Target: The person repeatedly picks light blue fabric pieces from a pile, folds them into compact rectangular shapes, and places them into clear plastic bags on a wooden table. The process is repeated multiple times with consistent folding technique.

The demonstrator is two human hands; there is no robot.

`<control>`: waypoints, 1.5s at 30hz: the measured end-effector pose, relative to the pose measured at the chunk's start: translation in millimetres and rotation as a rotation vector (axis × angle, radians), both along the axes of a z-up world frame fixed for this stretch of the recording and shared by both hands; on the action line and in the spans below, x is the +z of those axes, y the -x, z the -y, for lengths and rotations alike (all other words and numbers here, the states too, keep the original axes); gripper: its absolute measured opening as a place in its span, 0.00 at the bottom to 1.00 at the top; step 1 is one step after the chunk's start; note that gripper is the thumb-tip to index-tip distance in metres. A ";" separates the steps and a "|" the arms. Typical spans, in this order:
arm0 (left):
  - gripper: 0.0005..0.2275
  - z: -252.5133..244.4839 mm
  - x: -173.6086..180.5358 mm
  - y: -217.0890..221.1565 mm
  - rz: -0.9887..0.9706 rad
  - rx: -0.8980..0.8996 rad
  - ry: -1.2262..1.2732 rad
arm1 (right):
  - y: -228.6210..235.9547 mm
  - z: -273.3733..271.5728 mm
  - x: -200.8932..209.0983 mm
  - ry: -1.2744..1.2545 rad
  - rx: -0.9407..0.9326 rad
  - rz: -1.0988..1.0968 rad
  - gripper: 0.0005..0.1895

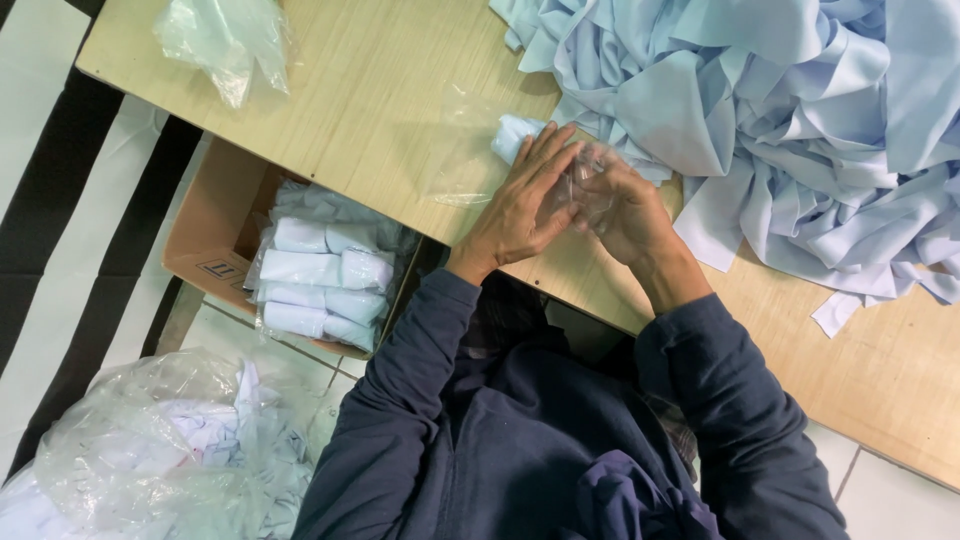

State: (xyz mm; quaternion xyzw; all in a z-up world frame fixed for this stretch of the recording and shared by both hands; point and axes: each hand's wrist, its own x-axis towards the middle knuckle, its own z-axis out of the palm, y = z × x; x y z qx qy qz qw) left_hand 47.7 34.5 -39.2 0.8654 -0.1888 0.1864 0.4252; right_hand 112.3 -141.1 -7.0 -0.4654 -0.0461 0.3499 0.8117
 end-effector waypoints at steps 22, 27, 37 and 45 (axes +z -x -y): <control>0.26 -37.1 0.7 3.6 -0.105 0.416 -0.450 | 20.5 -55.0 48.1 -0.114 -0.030 -0.112 0.30; 0.25 -45.8 -0.8 4.0 -0.105 0.313 -0.351 | 9.2 -68.8 31.5 -0.121 -0.005 -0.126 0.32; 0.28 -40.5 0.2 4.6 -0.132 0.350 -0.418 | -18.1 -69.5 -0.3 -0.042 0.014 -0.021 0.31; 0.34 -39.0 2.0 3.8 -0.155 0.445 -0.466 | -12.2 -9.2 48.0 0.108 -0.109 -0.054 0.25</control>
